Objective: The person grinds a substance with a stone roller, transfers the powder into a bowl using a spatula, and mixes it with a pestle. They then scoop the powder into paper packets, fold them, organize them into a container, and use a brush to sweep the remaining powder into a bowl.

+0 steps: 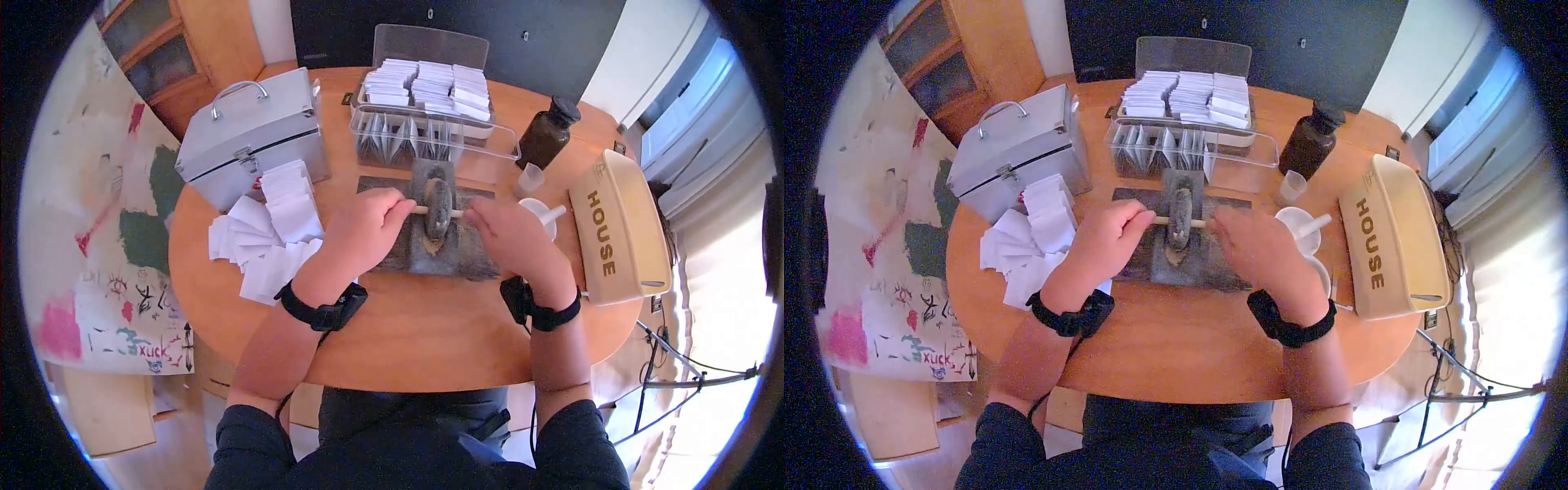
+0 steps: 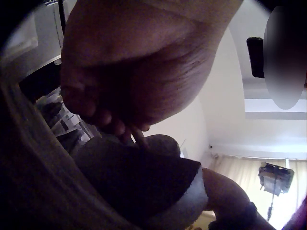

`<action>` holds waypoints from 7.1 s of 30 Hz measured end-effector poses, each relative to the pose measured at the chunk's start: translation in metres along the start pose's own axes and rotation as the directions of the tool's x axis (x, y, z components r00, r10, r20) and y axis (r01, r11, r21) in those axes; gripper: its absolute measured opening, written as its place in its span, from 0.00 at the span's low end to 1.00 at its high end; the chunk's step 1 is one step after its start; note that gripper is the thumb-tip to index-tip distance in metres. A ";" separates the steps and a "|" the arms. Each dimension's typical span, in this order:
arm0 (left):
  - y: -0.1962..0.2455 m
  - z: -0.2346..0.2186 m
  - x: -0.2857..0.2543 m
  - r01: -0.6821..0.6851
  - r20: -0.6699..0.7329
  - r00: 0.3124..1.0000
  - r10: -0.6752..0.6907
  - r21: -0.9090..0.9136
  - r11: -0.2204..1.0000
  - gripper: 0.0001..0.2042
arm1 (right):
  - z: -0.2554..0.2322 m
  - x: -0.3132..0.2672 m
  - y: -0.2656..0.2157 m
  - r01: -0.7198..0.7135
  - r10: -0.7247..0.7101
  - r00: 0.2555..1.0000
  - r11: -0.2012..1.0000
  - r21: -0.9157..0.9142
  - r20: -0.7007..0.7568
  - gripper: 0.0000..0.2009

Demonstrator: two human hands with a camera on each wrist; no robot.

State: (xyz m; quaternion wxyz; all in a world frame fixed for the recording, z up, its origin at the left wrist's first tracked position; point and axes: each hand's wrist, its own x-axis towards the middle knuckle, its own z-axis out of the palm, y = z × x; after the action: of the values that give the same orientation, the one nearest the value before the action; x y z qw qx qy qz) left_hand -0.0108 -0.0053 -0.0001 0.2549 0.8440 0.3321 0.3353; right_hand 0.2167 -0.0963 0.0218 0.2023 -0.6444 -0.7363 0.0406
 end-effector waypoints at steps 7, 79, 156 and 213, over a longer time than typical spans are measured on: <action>0.005 -0.007 0.000 0.019 -0.023 1.000 -0.021 -0.098 0.995 0.08 | -0.011 0.006 0.003 0.018 -0.023 0.996 0.998 0.059 0.081 0.09; 0.027 -0.042 0.021 -0.105 0.340 0.940 0.022 0.229 0.968 0.04 | -0.014 0.004 -0.004 0.036 -0.041 0.997 0.996 0.086 0.065 0.10; 0.021 -0.037 0.024 0.029 0.138 0.990 -0.030 0.014 0.999 0.04 | -0.020 0.007 -0.004 -0.051 0.065 0.996 0.971 0.235 -0.055 0.03; 0.022 -0.034 0.021 -0.142 0.083 0.988 0.134 0.106 0.984 0.04 | -0.025 0.010 -0.011 -0.070 0.080 0.997 0.960 0.270 -0.023 0.05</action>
State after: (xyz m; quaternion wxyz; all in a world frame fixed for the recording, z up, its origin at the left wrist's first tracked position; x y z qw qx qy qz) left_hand -0.0156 0.0022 0.0445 0.1956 0.8900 0.2811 0.3010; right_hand 0.2141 -0.0935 0.0508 0.2987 -0.6389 -0.6956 0.1368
